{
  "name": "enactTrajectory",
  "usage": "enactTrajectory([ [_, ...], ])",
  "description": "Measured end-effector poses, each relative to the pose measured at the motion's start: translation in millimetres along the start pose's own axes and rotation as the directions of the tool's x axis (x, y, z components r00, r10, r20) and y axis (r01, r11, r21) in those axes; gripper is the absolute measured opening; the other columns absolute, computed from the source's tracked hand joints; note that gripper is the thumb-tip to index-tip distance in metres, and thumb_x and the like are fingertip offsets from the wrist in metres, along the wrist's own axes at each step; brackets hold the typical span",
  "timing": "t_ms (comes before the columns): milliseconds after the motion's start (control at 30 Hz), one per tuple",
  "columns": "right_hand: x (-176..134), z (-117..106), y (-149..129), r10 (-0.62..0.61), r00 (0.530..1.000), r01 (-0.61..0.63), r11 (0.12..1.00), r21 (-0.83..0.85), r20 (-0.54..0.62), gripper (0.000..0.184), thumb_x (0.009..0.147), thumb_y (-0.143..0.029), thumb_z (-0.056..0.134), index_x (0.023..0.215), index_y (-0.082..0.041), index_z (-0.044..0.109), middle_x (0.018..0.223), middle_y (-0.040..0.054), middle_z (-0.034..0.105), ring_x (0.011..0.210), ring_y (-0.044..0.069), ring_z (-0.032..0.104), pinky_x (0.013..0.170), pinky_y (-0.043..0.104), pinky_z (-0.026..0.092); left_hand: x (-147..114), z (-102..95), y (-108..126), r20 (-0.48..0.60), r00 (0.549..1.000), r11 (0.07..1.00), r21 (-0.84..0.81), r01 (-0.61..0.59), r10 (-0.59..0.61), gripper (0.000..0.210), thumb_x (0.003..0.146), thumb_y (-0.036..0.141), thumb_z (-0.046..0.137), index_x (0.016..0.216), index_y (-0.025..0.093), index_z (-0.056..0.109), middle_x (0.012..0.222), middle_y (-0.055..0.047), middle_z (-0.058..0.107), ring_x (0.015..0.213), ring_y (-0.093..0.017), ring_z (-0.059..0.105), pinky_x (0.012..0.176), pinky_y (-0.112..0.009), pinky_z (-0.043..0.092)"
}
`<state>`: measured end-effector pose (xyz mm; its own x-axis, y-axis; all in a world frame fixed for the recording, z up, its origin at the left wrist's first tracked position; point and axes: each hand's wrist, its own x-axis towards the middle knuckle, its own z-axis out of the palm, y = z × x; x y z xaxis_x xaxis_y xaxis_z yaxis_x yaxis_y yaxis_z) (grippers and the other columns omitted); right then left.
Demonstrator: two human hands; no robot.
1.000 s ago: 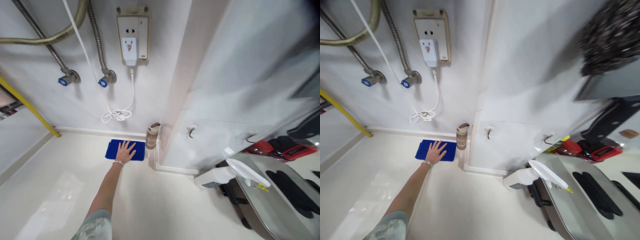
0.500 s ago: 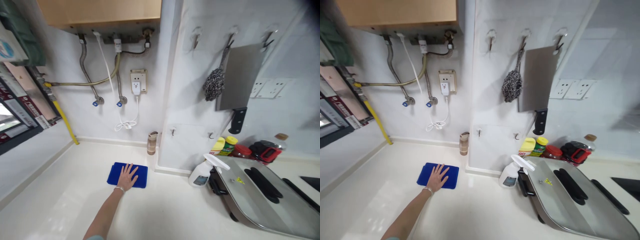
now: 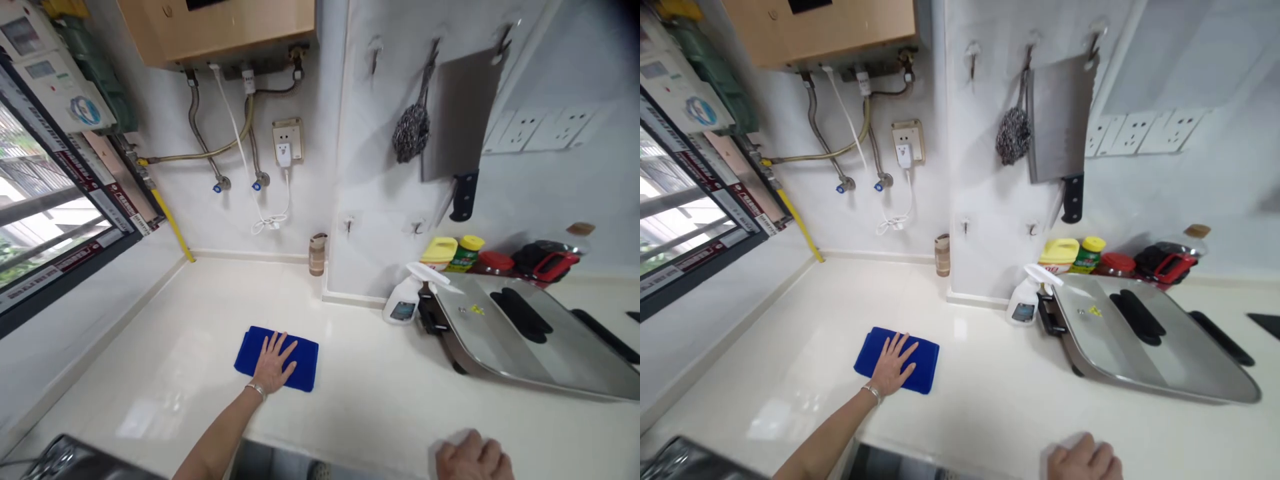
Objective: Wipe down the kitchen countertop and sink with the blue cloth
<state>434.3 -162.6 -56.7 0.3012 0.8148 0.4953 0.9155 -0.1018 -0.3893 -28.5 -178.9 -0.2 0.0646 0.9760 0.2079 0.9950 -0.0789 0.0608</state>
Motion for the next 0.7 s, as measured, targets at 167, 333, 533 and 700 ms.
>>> enactTrajectory([
  [167,-1.9,4.5,5.0,-0.047,0.997,0.043,0.996,-0.073,-0.059,0.052,0.061,-0.031,0.056,0.111,-0.016,0.062,0.108,0.0204,0.059,0.111,0.045,0.053,0.079,0.057,0.048,-49.7,-17.8,18.4,0.028,0.998,0.998,0.015,0.057,-0.058,0.057,0.1,0.047,0.041,0.155,0.038,0.028,0.163,-0.006,0.03,0.15,-0.034,0.024,0.117,-0.063,0.027],
  [333,-5.3,13.1,12.8,-0.07,0.994,0.062,0.993,-0.102,-0.081,0.053,0.063,-0.028,0.056,0.114,-0.013,0.06,0.109,0.0214,0.058,0.114,0.045,0.052,0.082,0.057,0.046,-81.9,-21.8,35.0,0.005,0.99,0.989,0.047,0.138,-0.139,0.057,0.099,0.045,0.044,0.154,0.039,0.03,0.162,-0.004,0.031,0.15,-0.033,0.024,0.118,-0.061,0.026],
  [533,-7.6,14.3,14.6,-0.073,0.993,0.063,0.992,-0.109,-0.089,0.052,0.065,-0.026,0.056,0.115,-0.012,0.059,0.107,0.0222,0.059,0.115,0.045,0.052,0.084,0.058,0.046,-96.6,-19.1,52.8,-0.026,0.974,0.972,0.06,0.227,-0.225,0.059,0.098,0.044,0.045,0.155,0.036,0.03,0.163,-0.006,0.03,0.15,-0.033,0.024,0.118,-0.061,0.025],
  [700,-4.9,3.2,5.2,-0.057,0.996,0.054,0.998,-0.045,-0.075,0.054,0.062,-0.026,0.055,0.114,-0.017,0.06,0.107,0.0187,0.059,0.111,0.044,0.053,0.083,0.058,0.046,-100.9,-25.4,46.1,0.043,0.991,0.992,0.034,0.125,-0.127,0.061,0.099,0.045,0.043,0.156,0.036,0.025,0.164,-0.009,0.025,0.151,-0.037,0.02,0.117,-0.065,0.026],
])
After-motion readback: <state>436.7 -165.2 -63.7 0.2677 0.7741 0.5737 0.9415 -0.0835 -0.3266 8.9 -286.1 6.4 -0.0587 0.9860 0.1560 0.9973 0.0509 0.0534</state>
